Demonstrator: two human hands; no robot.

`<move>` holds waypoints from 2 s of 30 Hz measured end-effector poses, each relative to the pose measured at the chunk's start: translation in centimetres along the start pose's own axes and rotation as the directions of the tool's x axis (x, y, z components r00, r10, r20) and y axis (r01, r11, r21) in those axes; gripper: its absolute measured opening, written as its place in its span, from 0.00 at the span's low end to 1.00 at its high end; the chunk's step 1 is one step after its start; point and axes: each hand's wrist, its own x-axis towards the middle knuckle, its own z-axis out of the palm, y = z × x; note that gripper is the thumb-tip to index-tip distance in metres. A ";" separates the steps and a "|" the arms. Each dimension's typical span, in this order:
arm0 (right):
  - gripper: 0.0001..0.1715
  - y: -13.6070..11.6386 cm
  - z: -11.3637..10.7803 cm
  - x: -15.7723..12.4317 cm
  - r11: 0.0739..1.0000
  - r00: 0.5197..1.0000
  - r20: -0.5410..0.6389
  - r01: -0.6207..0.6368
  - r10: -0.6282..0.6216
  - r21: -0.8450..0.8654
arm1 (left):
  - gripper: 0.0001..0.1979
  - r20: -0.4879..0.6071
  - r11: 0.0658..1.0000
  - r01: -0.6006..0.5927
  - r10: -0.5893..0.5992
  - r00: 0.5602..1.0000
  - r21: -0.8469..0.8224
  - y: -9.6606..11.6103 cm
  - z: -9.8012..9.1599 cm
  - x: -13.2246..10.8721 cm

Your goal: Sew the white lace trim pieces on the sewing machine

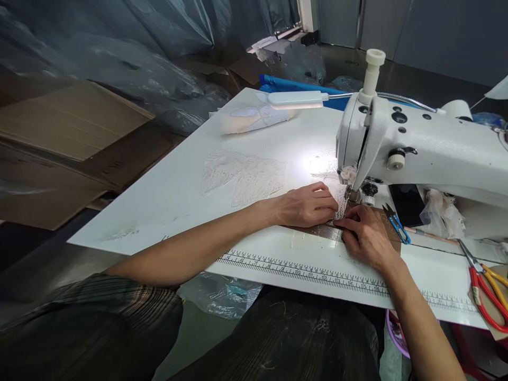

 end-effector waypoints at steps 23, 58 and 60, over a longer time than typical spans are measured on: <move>0.22 3.5 0.0 1.5 0.996 0.998 0.037 -0.045 0.048 -0.073 | 0.17 0.044 0.988 0.121 -0.117 0.992 -0.095 0.2 0.0 0.0; 0.25 2.3 -0.1 1.5 0.988 0.993 0.102 -0.049 0.064 -0.150 | 0.14 0.120 0.980 0.190 -0.182 0.976 -0.062 0.2 -0.1 -0.2; 0.25 2.3 -0.1 1.4 0.989 0.993 0.093 -0.056 0.069 -0.137 | 0.15 0.120 0.979 0.198 -0.191 0.974 -0.051 0.1 0.0 -0.2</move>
